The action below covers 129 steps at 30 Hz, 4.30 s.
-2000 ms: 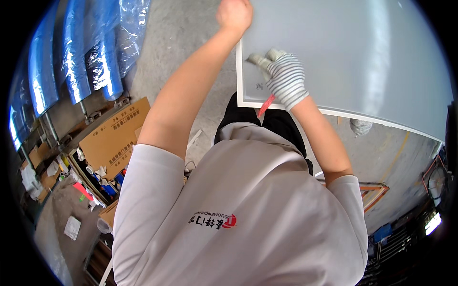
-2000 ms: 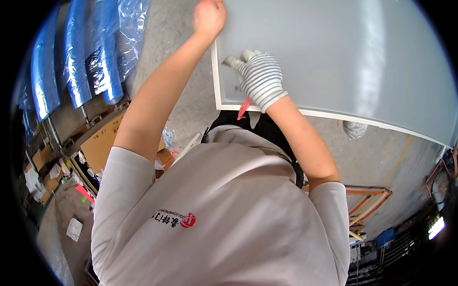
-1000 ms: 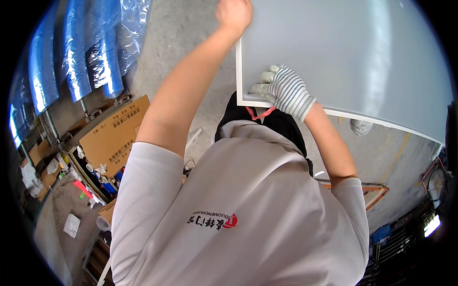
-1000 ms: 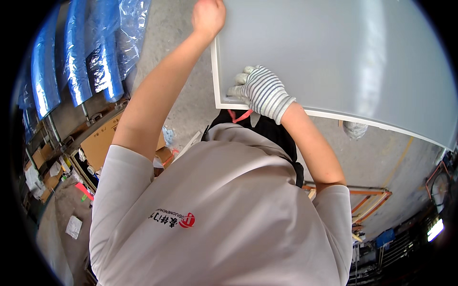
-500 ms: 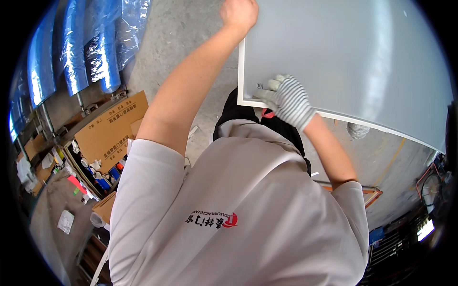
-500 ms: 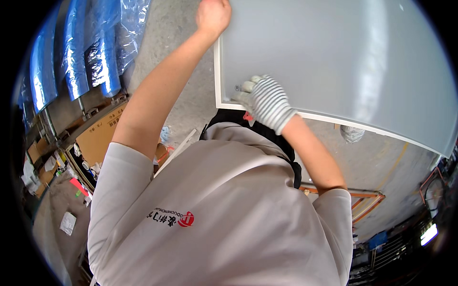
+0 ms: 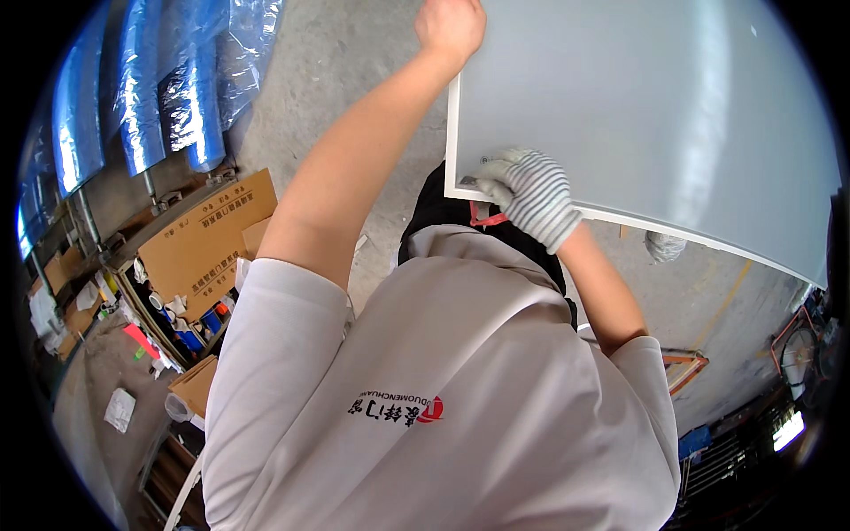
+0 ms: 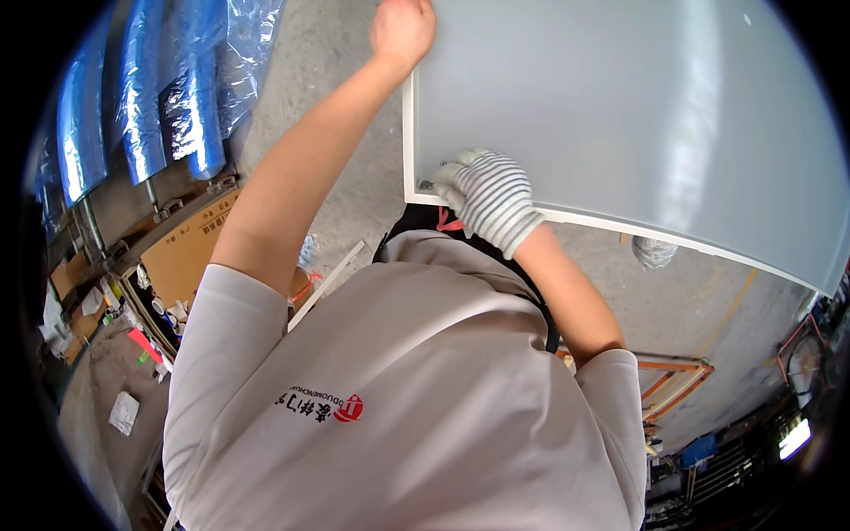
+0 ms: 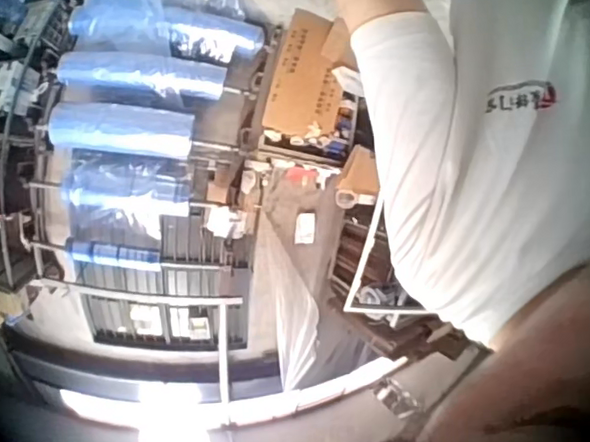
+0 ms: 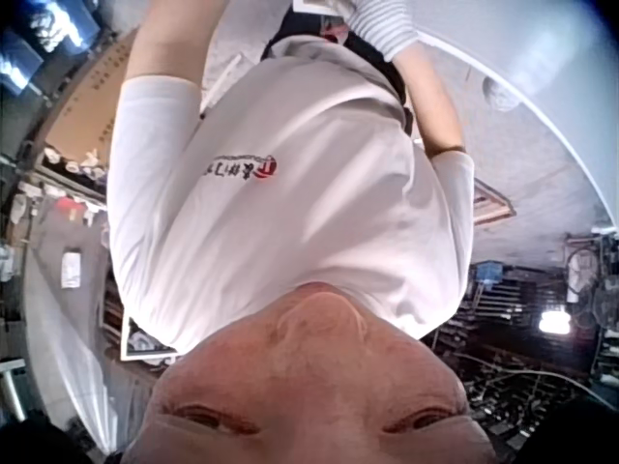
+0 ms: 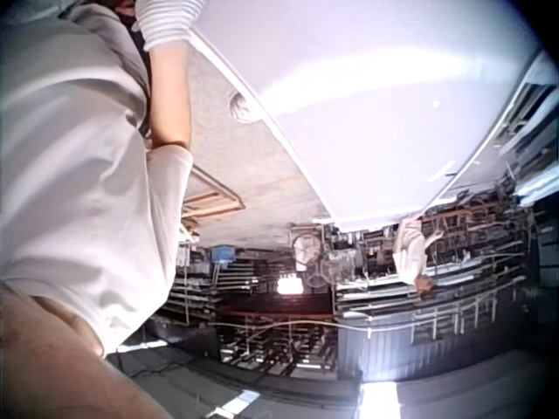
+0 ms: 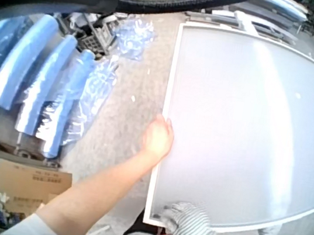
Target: The person applies adhesive tape to a large grey panel and then uses a utility knife to trim the edges. They also use a power drill to work on a wooden frame and handle various components in a workshop setting.
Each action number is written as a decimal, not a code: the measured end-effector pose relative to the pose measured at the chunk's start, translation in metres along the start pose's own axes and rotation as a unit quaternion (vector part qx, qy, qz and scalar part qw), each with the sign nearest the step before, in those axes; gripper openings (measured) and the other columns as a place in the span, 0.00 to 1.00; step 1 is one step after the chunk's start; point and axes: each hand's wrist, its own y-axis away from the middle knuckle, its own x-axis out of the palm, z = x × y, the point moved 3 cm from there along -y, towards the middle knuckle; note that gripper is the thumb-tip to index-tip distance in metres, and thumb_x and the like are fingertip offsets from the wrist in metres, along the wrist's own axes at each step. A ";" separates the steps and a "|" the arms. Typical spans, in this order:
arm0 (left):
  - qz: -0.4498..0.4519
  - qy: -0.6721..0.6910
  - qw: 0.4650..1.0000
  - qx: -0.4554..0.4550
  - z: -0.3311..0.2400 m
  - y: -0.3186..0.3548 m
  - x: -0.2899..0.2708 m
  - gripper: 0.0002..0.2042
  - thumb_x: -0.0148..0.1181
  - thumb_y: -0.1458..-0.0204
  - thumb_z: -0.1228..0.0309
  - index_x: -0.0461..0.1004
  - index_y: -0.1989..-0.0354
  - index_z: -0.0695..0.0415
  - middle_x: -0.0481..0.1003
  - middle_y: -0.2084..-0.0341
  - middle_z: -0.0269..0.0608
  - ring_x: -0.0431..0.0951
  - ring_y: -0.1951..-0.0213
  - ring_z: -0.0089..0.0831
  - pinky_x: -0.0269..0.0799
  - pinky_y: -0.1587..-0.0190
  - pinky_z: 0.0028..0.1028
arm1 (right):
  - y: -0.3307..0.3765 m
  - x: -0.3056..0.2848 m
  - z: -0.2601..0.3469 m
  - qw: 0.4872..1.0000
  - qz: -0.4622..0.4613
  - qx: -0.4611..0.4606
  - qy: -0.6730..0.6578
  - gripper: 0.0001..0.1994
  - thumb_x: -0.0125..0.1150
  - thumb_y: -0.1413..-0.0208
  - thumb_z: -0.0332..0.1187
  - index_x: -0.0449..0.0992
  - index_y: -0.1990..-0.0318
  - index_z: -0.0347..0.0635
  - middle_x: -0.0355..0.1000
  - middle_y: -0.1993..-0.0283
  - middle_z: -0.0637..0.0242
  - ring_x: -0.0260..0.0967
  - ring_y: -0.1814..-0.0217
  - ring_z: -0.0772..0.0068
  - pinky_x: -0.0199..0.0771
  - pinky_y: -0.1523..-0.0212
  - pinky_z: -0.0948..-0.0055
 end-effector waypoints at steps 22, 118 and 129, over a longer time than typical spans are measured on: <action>-0.017 -0.001 1.000 0.019 0.004 0.001 0.004 0.16 0.43 0.43 0.63 0.69 0.67 0.67 0.73 0.76 0.62 0.76 0.70 0.56 0.72 0.68 0.47 | -0.003 -0.005 -0.009 0.996 -0.029 -0.079 0.002 0.07 0.55 0.53 0.36 0.79 0.67 0.54 0.69 0.72 0.70 0.65 0.65 0.65 0.68 0.61 0.65; -0.016 -0.007 1.000 0.020 0.014 -0.004 0.017 0.16 0.44 0.44 0.63 0.69 0.66 0.67 0.74 0.75 0.61 0.76 0.69 0.56 0.72 0.67 0.48 | -0.026 0.005 0.013 0.989 0.125 0.041 0.069 0.14 0.50 0.48 0.42 0.79 0.72 0.45 0.73 0.76 0.60 0.70 0.64 0.58 0.69 0.58 0.61; -0.011 -0.005 1.000 0.021 0.005 0.001 0.005 0.16 0.44 0.43 0.63 0.69 0.66 0.68 0.74 0.74 0.62 0.76 0.68 0.56 0.72 0.66 0.48 | -0.020 0.007 0.015 0.976 0.153 0.143 0.059 0.18 0.51 0.47 0.46 0.79 0.73 0.41 0.74 0.74 0.57 0.72 0.65 0.55 0.72 0.61 0.59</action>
